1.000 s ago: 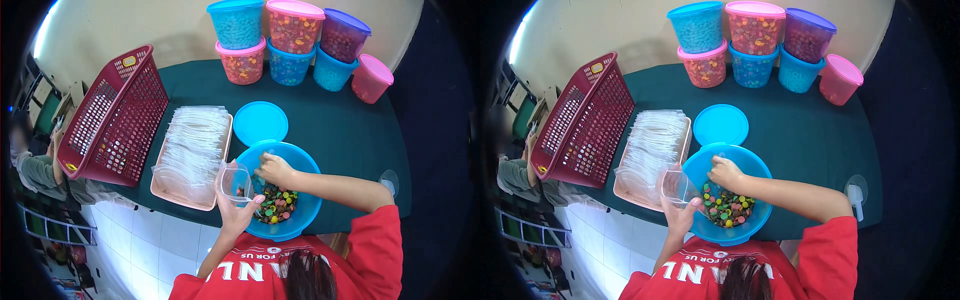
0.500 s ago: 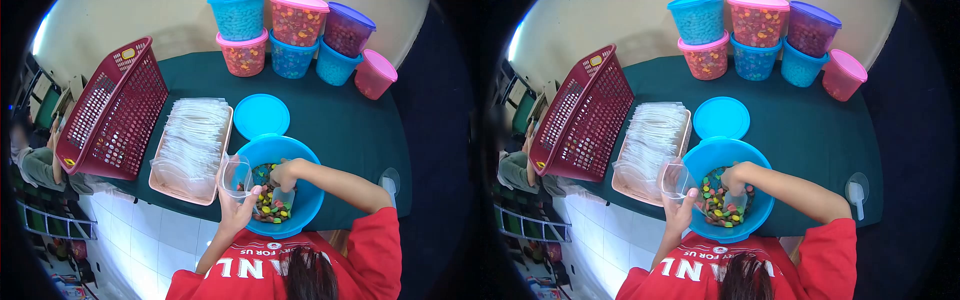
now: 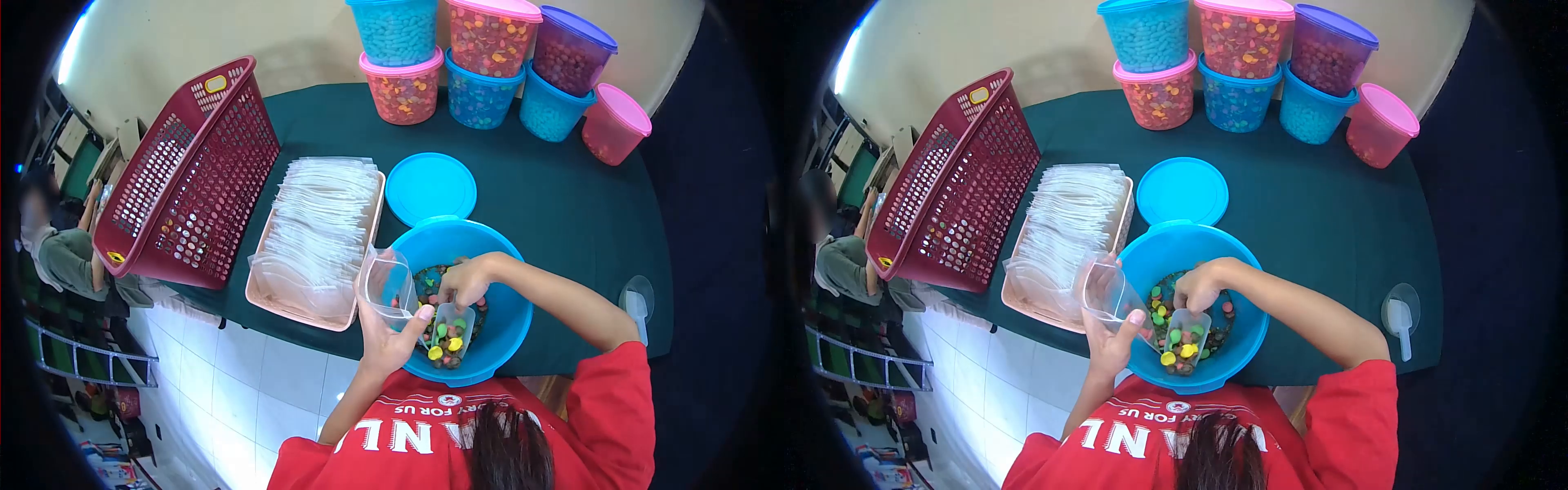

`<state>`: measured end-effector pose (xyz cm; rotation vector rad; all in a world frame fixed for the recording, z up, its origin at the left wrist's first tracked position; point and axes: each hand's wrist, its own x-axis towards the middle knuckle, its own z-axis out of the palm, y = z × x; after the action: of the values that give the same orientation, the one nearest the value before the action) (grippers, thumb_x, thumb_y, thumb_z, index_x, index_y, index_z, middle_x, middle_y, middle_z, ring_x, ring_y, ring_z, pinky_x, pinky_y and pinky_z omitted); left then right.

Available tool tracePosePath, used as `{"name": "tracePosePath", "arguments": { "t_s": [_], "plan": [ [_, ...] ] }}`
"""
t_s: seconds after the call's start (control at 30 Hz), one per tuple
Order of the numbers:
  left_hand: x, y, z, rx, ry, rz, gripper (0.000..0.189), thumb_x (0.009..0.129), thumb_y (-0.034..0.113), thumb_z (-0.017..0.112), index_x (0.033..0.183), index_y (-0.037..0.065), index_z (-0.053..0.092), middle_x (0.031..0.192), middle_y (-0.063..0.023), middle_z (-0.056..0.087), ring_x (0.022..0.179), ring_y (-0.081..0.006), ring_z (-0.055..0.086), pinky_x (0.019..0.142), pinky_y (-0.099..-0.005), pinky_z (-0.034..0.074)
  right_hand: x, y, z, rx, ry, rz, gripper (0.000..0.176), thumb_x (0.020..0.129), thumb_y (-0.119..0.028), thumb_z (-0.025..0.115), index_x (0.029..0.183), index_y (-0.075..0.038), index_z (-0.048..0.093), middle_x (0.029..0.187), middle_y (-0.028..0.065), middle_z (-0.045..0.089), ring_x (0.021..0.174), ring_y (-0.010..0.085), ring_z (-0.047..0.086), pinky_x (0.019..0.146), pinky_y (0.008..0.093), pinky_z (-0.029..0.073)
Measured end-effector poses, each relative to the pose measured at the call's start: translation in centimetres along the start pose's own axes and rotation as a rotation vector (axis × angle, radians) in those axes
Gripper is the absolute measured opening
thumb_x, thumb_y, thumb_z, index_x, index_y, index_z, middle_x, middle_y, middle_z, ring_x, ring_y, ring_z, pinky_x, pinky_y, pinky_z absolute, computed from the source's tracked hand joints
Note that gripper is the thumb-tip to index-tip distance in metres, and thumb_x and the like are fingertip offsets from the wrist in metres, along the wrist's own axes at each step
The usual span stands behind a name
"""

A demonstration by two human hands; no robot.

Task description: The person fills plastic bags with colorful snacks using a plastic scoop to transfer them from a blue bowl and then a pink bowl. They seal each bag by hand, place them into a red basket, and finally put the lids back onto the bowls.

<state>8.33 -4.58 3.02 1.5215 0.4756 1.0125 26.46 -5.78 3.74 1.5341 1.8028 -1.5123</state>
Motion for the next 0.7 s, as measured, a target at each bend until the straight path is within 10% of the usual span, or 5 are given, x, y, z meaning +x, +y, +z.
{"name": "tracePosePath", "arguments": {
  "t_s": [0.37, 0.47, 0.7],
  "plan": [
    [-0.3, -0.3, -0.2, -0.039, 0.102, 0.002, 0.081, 0.066, 0.011, 0.063, 0.13, 0.002, 0.014, 0.123, -0.0164, 0.032, 0.116, -0.0252, 0.033, 0.094, -0.0373, 0.029, -7.1, 0.6, -1.6, 0.214, 0.223, -0.178, 0.035, 0.067, -0.017, 0.045, 0.094, 0.001, 0.058, 0.07, 0.0108, 0.058, 0.063, 0.0214, 0.054, 0.058, 0.0314, 0.042],
    [0.0, -0.4, 0.0, 0.023, 0.07, 0.033, 0.08, 0.064, 0.012, 0.067, 0.127, -0.001, 0.02, 0.118, -0.016, 0.035, 0.111, -0.0255, 0.037, 0.092, -0.0372, 0.032, -10.8, -0.6, -2.4, 0.171, 0.578, -0.404, 0.032, 0.068, -0.014, 0.043, 0.091, 0.003, 0.057, 0.067, 0.0146, 0.055, 0.061, 0.0234, 0.053, 0.056, 0.0327, 0.042],
    [0.6, 0.6, 0.6, 0.471, -0.177, 0.104, 0.089, 0.055, 0.024, 0.078, 0.123, -0.003, 0.027, 0.113, -0.0201, 0.039, 0.105, -0.0319, 0.042, 0.087, -0.0387, 0.037, -14.4, -5.1, -2.9, -0.43, 1.029, 0.056, 0.025, 0.068, -0.016, 0.045, 0.073, 0.003, 0.06, 0.061, 0.0164, 0.055, 0.058, 0.0289, 0.052, 0.066, 0.0348, 0.035]
  ]
}}
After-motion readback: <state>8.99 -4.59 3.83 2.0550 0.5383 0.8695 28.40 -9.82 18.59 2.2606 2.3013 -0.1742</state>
